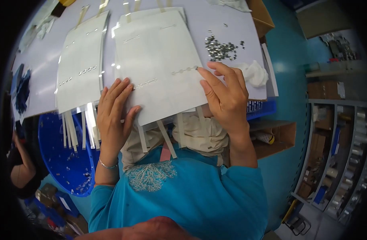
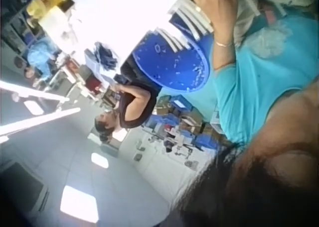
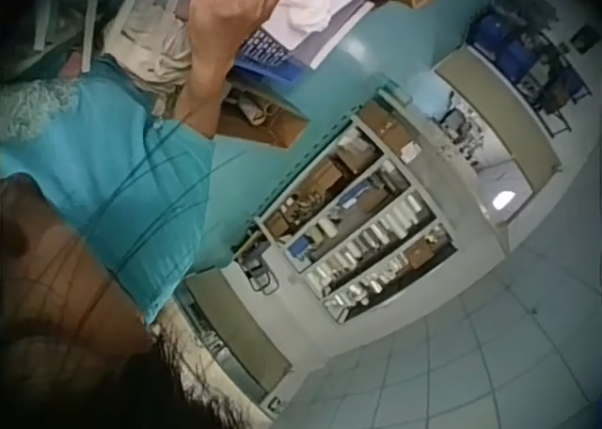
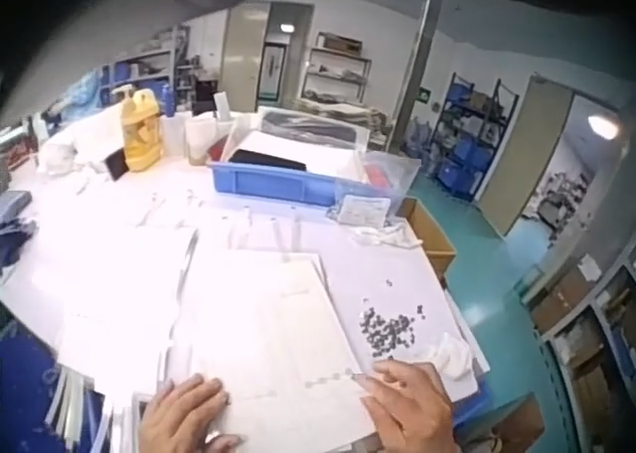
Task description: Picking small metal studs and inserting them into pre-made holes on white rectangular sheets.
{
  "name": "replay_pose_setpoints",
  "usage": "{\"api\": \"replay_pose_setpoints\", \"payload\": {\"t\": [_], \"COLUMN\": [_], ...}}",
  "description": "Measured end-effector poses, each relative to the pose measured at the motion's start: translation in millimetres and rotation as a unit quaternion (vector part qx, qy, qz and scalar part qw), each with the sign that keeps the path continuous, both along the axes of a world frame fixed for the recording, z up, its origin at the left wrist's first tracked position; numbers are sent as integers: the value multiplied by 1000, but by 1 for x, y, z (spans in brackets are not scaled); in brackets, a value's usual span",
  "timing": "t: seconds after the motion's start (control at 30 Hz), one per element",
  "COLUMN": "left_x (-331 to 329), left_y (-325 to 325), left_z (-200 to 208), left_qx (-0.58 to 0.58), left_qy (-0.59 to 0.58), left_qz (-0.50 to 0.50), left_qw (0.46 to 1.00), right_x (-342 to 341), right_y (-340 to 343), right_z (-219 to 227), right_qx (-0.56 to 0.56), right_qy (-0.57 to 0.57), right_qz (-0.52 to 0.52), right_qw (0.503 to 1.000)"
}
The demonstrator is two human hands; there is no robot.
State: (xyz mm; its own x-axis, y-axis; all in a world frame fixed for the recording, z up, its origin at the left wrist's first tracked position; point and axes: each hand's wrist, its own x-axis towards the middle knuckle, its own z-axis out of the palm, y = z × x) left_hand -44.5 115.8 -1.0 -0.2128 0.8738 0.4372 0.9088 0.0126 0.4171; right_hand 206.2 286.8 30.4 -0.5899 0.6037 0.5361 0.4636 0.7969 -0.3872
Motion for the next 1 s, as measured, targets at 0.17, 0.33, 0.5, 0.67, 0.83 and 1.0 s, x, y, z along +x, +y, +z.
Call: {"api": "replay_pose_setpoints", "payload": {"t": [0.17, 0.33, 0.5, 0.67, 0.83, 1.0], "left_x": [-2, -3, -4, -5, -1, 8], "left_y": [1, -1, -1, 1, 4, 4], "left_z": [-4, -2, -2, 2, 5, 8], "left_qx": [36, 35, 36, 20, 11, -17], "left_qy": [-32, -58, -69, -54, -20, 53], "left_qz": [-13, -15, -21, -26, -22, 9], "left_qw": [999, 998, 997, 998, 999, 998], "right_x": [-51, -74, -77, -78, -53, 0], "right_y": [7, 13, 11, -1, -12, -3], "right_z": [6, 1, -2, 6, 7, -6], "right_qx": [43, 53, 76, 21, -2, -71], "right_qy": [-39, -73, -103, -132, -40, 103], "right_qz": [184, 258, 262, 261, 228, -48], "right_qw": [981, 962, 956, 956, 973, 991]}}
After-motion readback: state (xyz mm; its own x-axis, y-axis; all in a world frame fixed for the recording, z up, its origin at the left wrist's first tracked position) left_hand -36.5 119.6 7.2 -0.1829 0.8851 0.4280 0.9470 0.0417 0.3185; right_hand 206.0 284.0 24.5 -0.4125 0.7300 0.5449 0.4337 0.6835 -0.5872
